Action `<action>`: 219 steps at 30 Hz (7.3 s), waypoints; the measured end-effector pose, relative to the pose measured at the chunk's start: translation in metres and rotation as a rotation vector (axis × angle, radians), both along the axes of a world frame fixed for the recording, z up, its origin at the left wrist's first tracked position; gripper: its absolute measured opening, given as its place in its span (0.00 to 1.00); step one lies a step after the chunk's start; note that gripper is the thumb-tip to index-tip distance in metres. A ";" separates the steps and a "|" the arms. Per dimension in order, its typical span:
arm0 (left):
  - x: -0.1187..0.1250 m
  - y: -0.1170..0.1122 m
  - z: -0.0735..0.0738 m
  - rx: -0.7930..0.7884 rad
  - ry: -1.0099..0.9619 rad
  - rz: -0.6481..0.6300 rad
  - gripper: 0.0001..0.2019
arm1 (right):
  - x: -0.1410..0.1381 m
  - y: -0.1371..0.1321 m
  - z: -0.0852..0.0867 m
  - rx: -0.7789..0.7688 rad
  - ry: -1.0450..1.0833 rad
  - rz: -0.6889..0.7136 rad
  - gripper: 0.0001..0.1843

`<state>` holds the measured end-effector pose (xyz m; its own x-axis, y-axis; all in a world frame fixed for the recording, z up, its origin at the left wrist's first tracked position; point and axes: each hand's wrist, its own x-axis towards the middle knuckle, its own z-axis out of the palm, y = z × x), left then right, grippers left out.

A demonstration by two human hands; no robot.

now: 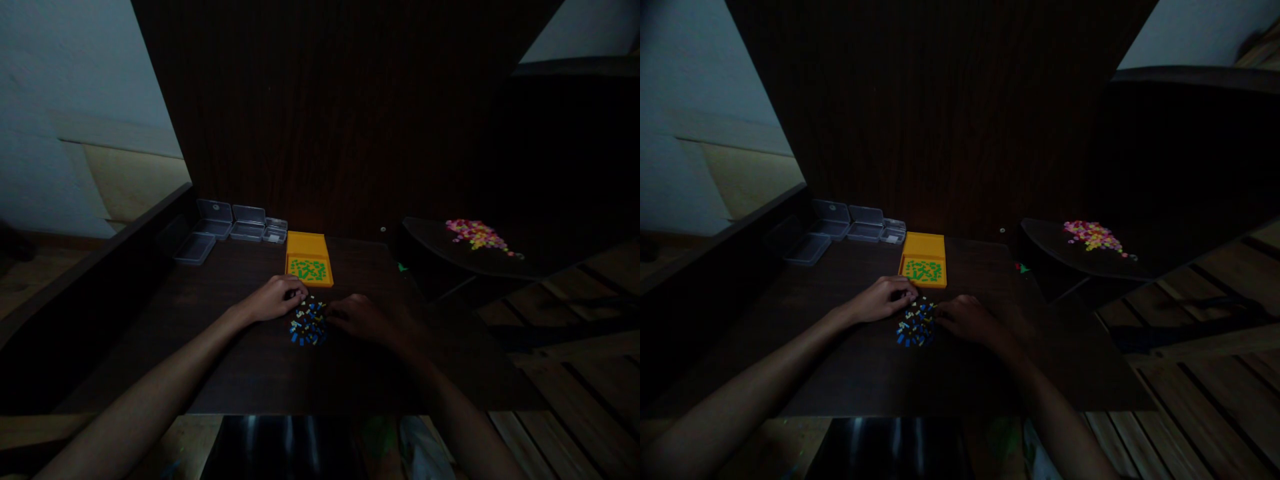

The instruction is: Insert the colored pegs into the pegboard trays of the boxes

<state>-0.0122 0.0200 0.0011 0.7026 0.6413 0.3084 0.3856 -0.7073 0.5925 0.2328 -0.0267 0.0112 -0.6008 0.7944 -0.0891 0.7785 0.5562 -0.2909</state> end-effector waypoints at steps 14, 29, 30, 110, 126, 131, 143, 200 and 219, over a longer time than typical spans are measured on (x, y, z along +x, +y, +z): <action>-0.002 0.002 -0.001 0.022 -0.038 0.049 0.08 | 0.002 0.004 -0.005 -0.024 0.075 0.060 0.10; -0.013 0.016 -0.004 0.181 -0.115 0.289 0.09 | 0.005 0.032 0.015 -0.075 0.363 -0.196 0.16; -0.013 0.017 -0.005 0.196 -0.089 0.299 0.09 | 0.003 0.039 0.015 -0.050 0.372 -0.210 0.16; -0.005 -0.001 -0.002 -0.013 0.082 -0.078 0.06 | 0.003 0.014 -0.024 0.118 0.524 0.029 0.12; -0.008 0.005 0.000 -0.133 0.051 -0.094 0.08 | 0.012 0.022 -0.024 0.067 0.371 0.000 0.09; -0.011 0.008 -0.001 -0.172 0.048 -0.095 0.09 | 0.013 0.022 -0.024 0.018 0.359 0.017 0.09; -0.016 0.008 0.005 -0.384 0.017 -0.095 0.11 | 0.010 0.020 -0.021 0.062 0.417 0.018 0.12; -0.013 0.006 0.003 -0.393 0.040 -0.188 0.11 | 0.010 0.014 -0.010 -0.007 0.404 0.136 0.12; -0.012 0.003 0.009 -0.357 0.069 -0.177 0.11 | 0.009 0.010 -0.008 0.037 0.397 0.122 0.12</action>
<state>-0.0239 0.0233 0.0104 0.8228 0.5671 0.0367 0.3237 -0.5206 0.7901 0.2414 -0.0165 0.0036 -0.6726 0.7135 0.1964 0.5373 0.6533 -0.5333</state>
